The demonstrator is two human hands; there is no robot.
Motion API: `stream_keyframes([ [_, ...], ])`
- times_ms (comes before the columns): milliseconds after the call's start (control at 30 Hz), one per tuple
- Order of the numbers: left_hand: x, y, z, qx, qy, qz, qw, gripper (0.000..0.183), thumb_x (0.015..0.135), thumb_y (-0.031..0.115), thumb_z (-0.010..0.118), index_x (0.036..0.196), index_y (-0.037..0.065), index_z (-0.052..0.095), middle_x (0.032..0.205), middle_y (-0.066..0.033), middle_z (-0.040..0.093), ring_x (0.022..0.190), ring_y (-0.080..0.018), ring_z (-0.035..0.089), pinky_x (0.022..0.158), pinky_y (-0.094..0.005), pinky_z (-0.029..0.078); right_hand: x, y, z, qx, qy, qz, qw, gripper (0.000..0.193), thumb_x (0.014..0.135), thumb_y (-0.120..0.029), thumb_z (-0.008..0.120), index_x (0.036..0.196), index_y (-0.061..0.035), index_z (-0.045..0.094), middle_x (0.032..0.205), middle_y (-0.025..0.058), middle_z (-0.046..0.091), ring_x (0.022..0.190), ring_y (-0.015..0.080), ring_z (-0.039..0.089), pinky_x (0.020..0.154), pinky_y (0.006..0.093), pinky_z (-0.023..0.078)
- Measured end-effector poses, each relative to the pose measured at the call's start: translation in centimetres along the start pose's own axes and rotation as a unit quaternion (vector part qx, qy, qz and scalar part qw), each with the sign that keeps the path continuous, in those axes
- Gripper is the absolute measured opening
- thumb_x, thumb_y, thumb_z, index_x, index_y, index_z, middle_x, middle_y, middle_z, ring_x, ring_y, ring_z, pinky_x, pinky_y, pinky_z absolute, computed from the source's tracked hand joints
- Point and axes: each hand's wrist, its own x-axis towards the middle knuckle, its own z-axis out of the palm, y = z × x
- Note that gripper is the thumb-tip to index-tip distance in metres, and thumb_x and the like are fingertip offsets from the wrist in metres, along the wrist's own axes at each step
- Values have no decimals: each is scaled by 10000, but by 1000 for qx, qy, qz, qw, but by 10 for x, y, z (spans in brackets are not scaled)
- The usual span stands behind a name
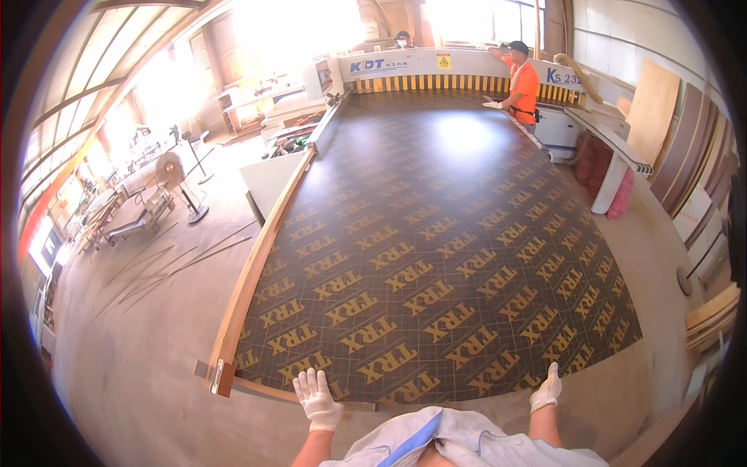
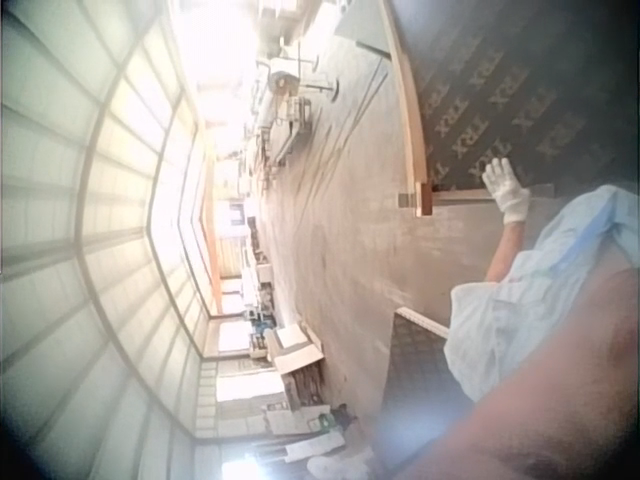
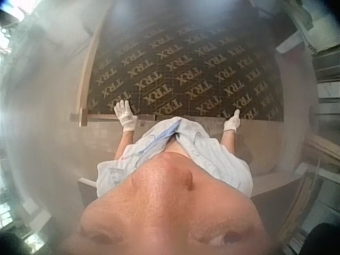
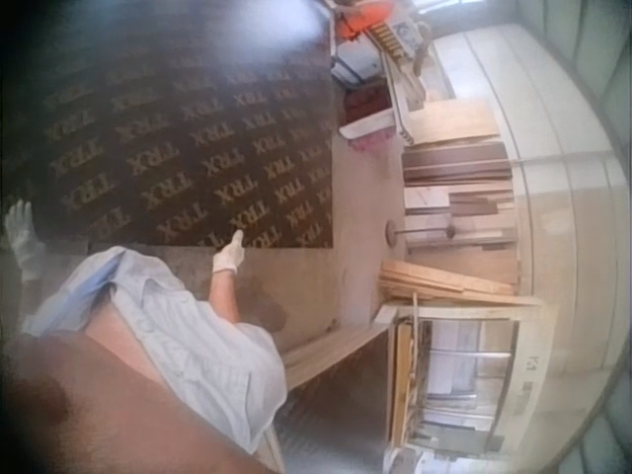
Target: The person and another worker lift a wooden sheet and load it onto a panel saw machine, operate the machine's control panel to cut the sheet, and remove the wood trimmings. They reposition the sheet on the machine and subsequently unload it onto a stack.
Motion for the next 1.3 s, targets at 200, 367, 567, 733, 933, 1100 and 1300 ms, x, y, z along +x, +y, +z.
stream_keyframes([
  [200,0,3,-4,-10,-2,-4,1000,867,682,56,810,1520,-49,613,1643,-279,568,1631,-533,402,1417,-694,177,-4,-5,4,-18,42,3,999,707,1136,-383,769,1659,31,535,1590,164,664,1382,356,676,1198,519,546],
  [367,-1,1,-3,14,-8,4,1000,884,674,63,821,1525,-45,610,1649,-277,567,1638,-534,394,1419,-687,182,-8,-9,3,-22,31,9,999,738,1136,-392,766,1686,28,509,1642,165,624,1427,349,640,1235,528,497],
  [567,-3,-4,0,18,-2,7,1000,881,686,90,846,1526,-36,612,1646,-279,567,1631,-528,402,1413,-688,201,-20,-14,14,-46,31,11,998,761,1144,-411,747,1710,24,483,1681,167,604,1468,359,622,1261,533,476],
  [733,1,2,-2,12,13,7,1000,909,671,109,873,1532,-5,604,1645,-267,573,1631,-517,415,1411,-680,213,-10,-13,8,-68,63,20,995,809,1117,-409,787,1728,14,466,1770,170,499,1566,348,516,1347,571,343],
  [933,-2,-4,1,27,2,6,1000,931,654,121,894,1531,-8,608,1657,-269,571,1643,-513,407,1418,-676,201,-14,-14,10,-48,44,15,998,765,1125,-396,779,1703,17,497,1714,160,557,1500,340,569,1304,548,409],
  [1100,-2,-4,2,31,0,10,999,936,651,126,897,1530,-15,610,1663,-270,571,1648,-515,403,1420,-674,192,-14,-14,8,-22,24,14,999,673,1150,-357,747,1676,4,534,1639,140,624,1419,327,633,1237,522,490],
  [1300,0,0,-4,14,3,9,1000,890,674,89,864,1516,-34,601,1624,-273,566,1625,-519,411,1407,-699,213,-17,-15,10,-29,30,8,999,655,1147,-342,752,1665,1,542,1602,139,647,1378,328,665,1176,509,546],
])
